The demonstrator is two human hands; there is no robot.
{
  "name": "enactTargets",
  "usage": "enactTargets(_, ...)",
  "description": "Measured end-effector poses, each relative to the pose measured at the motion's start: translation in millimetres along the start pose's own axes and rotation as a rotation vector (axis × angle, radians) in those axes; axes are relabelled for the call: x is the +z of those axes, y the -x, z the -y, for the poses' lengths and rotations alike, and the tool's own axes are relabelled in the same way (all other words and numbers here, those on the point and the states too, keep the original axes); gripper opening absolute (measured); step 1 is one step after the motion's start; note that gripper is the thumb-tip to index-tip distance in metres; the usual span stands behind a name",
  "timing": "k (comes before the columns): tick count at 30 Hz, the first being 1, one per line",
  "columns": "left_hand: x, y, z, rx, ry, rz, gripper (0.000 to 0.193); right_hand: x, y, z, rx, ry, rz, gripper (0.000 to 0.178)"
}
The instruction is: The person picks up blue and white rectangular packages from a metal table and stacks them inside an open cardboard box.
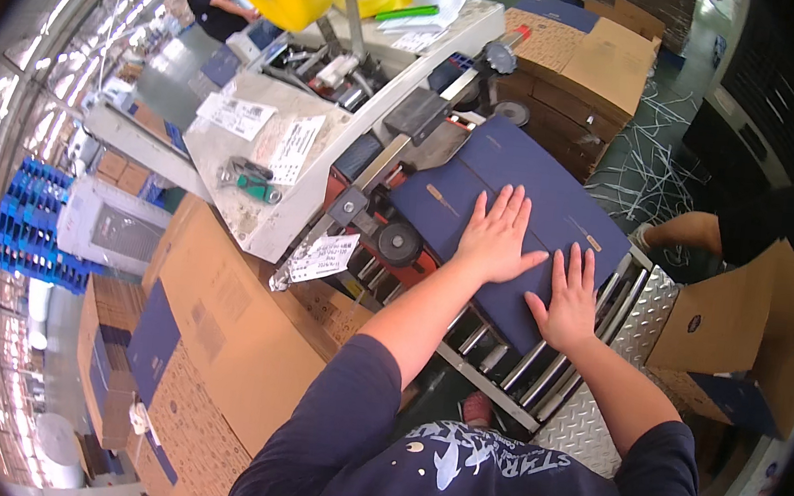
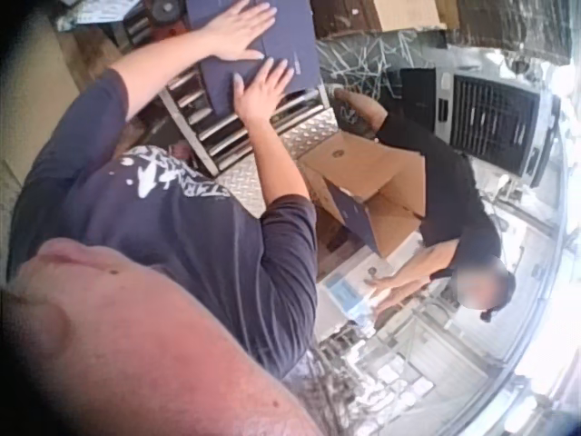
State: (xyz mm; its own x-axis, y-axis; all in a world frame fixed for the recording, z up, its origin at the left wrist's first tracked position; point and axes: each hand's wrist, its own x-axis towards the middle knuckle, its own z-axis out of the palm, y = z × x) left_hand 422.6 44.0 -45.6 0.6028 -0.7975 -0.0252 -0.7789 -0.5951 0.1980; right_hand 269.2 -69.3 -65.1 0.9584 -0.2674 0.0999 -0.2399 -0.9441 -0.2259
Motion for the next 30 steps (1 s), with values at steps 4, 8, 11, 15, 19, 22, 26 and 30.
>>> enactTargets(4,-6,-18,28,-0.084,0.041,-0.036,0.091,15,-41,-10,-0.140,0.012,-0.082,0.075)
enactTargets(8,-4,-19,45,-0.213,0.068,-0.076,0.089,35,-88,-14,-0.243,-0.151,-0.061,0.066)
enactTargets(11,-5,28,34,-0.210,0.053,-0.020,0.088,42,-116,-4,-0.252,-0.332,0.015,0.058)
enactTargets(15,-39,138,24,-0.179,0.214,0.288,0.088,69,-35,45,-0.394,-0.635,-0.043,0.056)
enactTargets(19,-102,268,-8,-0.178,0.145,0.061,0.088,178,170,-21,-0.254,-0.589,0.685,0.043)
enactTargets(22,-82,365,-24,-0.705,-0.161,0.118,0.087,191,325,-104,-0.163,-0.280,1.149,0.045)
enactTargets(26,-22,452,-34,-0.829,-0.388,-0.033,0.075,147,425,-196,-0.023,-0.145,1.201,0.048)
enactTargets(30,3,487,-47,-0.784,-0.372,-0.093,0.060,127,443,-260,0.196,-0.175,0.921,0.051)
